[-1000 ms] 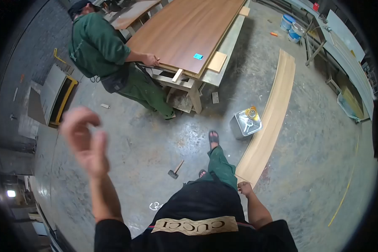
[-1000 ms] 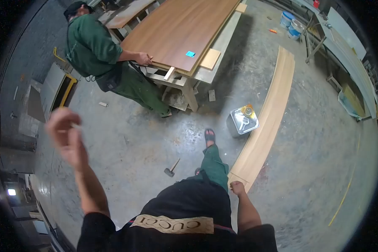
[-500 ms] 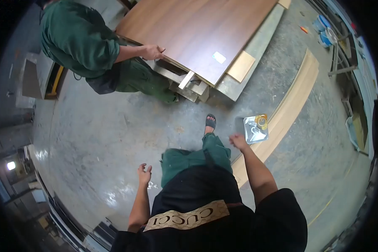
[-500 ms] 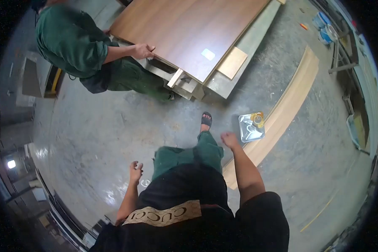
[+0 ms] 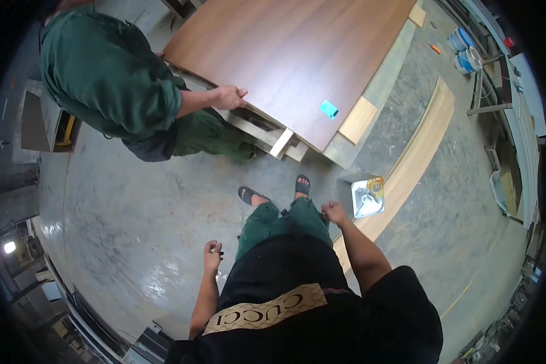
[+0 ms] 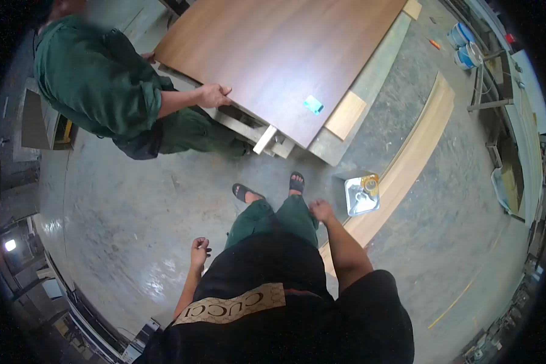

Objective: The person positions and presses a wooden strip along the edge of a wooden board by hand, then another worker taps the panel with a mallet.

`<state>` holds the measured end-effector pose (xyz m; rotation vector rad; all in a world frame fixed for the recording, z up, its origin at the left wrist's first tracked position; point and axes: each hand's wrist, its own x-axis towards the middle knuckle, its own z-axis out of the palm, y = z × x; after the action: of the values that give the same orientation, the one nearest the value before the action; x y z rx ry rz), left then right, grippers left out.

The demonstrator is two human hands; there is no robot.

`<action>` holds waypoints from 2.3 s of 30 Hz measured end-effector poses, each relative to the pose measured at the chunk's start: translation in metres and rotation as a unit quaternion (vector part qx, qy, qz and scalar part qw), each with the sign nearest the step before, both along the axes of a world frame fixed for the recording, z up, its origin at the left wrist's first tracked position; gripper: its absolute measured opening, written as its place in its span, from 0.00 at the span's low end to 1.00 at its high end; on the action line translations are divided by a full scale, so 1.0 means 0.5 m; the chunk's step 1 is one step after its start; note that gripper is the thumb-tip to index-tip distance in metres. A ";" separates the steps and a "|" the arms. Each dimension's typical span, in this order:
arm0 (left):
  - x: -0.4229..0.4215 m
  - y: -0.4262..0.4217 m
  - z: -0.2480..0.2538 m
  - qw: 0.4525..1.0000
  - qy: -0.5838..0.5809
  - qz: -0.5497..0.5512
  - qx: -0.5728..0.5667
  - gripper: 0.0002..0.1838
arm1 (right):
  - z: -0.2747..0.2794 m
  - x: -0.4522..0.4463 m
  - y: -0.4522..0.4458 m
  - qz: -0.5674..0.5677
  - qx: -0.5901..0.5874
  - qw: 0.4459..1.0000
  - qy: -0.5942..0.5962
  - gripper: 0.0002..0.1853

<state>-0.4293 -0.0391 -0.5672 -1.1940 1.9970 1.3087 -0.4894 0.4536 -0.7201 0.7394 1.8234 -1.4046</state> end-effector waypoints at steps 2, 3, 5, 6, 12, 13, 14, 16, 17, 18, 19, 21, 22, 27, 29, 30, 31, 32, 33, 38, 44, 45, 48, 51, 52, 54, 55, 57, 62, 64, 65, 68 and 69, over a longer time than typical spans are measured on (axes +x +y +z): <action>-0.052 -0.016 0.004 0.999 0.026 0.019 0.002 0.14 | -0.001 0.038 -0.001 -0.016 -0.024 1.000 -0.010 0.08; -0.073 -0.024 0.003 0.999 0.036 0.014 -0.008 0.11 | 0.013 0.035 -0.001 -0.013 -0.023 1.000 0.001 0.08; -0.117 -0.027 0.014 0.999 0.033 0.021 -0.008 0.11 | 0.058 0.010 0.005 -0.007 -0.020 1.000 -0.011 0.08; -0.136 -0.027 0.018 0.999 0.031 0.008 -0.011 0.12 | 0.063 0.003 0.002 -0.052 -0.032 0.998 -0.009 0.09; -0.219 0.037 0.084 0.994 0.070 -0.070 -0.040 0.15 | 0.002 -0.024 0.011 -0.165 -0.107 0.980 -0.007 0.12; -0.224 0.045 0.083 0.994 0.070 -0.078 -0.043 0.16 | 0.002 -0.031 0.013 -0.153 -0.109 0.982 -0.006 0.12; -0.224 0.053 0.081 0.993 0.075 -0.075 -0.047 0.16 | 0.003 -0.038 0.016 -0.140 -0.110 0.984 -0.004 0.12; -0.219 0.074 0.082 0.992 0.081 -0.086 -0.045 0.16 | 0.011 -0.049 0.023 -0.129 -0.109 0.985 -0.021 0.12; -0.213 0.085 0.085 0.992 0.077 -0.085 -0.054 0.15 | 0.016 -0.056 0.025 -0.123 -0.103 0.986 -0.042 0.12; -0.207 0.094 0.088 0.992 0.081 -0.083 -0.055 0.15 | 0.021 -0.061 0.026 -0.120 -0.104 0.987 -0.037 0.12; -0.194 0.096 0.079 0.992 0.083 -0.074 -0.058 0.15 | 0.020 -0.063 0.029 -0.113 -0.100 0.987 -0.057 0.12; -0.170 0.101 0.062 0.993 0.087 -0.065 -0.056 0.15 | 0.016 -0.068 0.040 -0.107 -0.091 0.987 -0.074 0.13; -0.157 0.099 0.054 0.995 0.074 -0.052 -0.046 0.15 | 0.014 -0.069 0.046 -0.100 -0.097 0.987 -0.076 0.13; -0.100 0.122 0.043 0.999 0.035 -0.009 -0.035 0.10 | 0.001 -0.073 0.083 -0.085 -0.101 0.989 -0.066 0.14; -0.072 0.114 0.010 0.998 0.062 -0.010 -0.018 0.10 | 0.031 -0.082 0.100 -0.062 -0.086 0.993 -0.058 0.14; -0.071 0.125 0.019 0.998 0.052 -0.028 -0.031 0.10 | 0.022 -0.081 0.111 -0.058 -0.082 0.993 -0.057 0.13; -0.071 0.136 0.032 0.997 0.044 -0.045 -0.046 0.10 | -0.002 -0.077 0.120 -0.050 -0.075 0.995 -0.040 0.12; -0.065 0.134 0.022 0.998 0.046 -0.038 -0.024 0.10 | -0.025 -0.072 0.126 -0.040 -0.069 0.997 -0.024 0.11; -0.057 0.125 0.008 0.998 0.048 -0.030 -0.004 0.10 | -0.035 -0.071 0.134 -0.033 -0.083 0.996 -0.019 0.10; -0.062 0.113 -0.024 0.995 0.077 -0.030 0.056 0.08 | -0.033 -0.061 0.141 -0.029 -0.047 0.998 0.029 0.08; -0.097 0.131 -0.028 0.993 0.078 -0.053 0.066 0.12 | 0.027 -0.057 0.134 -0.013 -0.044 0.999 0.022 0.14; -0.099 0.137 -0.025 0.994 0.072 -0.066 0.051 0.12 | 0.023 -0.049 0.129 -0.037 -0.049 0.998 0.014 0.14; -0.101 0.135 -0.032 0.992 0.072 -0.075 0.073 0.12 | 0.052 -0.052 0.130 -0.040 -0.057 0.998 0.002 0.14; -0.104 0.151 -0.010 0.992 0.067 -0.107 0.028 0.13 | 0.014 -0.042 0.136 -0.003 -0.019 1.000 -0.025 0.12; -0.099 0.149 -0.011 0.992 0.070 -0.094 0.038 0.14 | -0.066 -0.031 0.155 0.216 0.077 0.949 0.214 0.12; -0.103 0.158 0.021 0.993 0.044 -0.111 0.023 0.14 | -0.112 0.010 0.143 0.309 0.080 0.886 0.338 0.10; -0.093 0.151 0.018 0.994 0.052 -0.089 0.036 0.14 | -0.105 0.009 0.138 0.201 0.010 0.952 0.231 0.10; -0.086 0.136 0.017 0.995 0.055 -0.066 0.047 0.13 | -0.102 0.014 0.126 0.150 0.012 0.964 0.219 0.09; -0.062 0.083 0.008 0.997 0.022 -0.054 0.046 0.11 | -0.082 0.019 0.093 0.090 -0.001 0.989 0.121 0.11; -0.060 0.057 0.004 0.997 0.007 -0.055 0.052 0.11 | -0.021 0.006 0.069 0.027 -0.012 0.998 0.057 0.12; -0.060 0.040 -0.008 0.997 0.008 -0.059 0.055 0.11 | 0.025 0.002 0.054 0.023 -0.008 0.998 0.058 0.12; -0.064 -0.020 -0.027 0.996 0.005 -0.062 0.070 0.11 | 0.063 0.025 0.003 -0.066 0.001 0.998 0.007 0.12; -0.067 -0.039 -0.031 0.995 0.013 -0.073 0.071 0.11 | 0.064 0.034 -0.015 -0.072 -0.006 0.997 -0.001 0.12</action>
<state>-0.4626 -0.0587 -0.5825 -0.9522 1.9337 1.3739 -0.4726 0.4459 -0.6881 0.8789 1.7888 -1.5048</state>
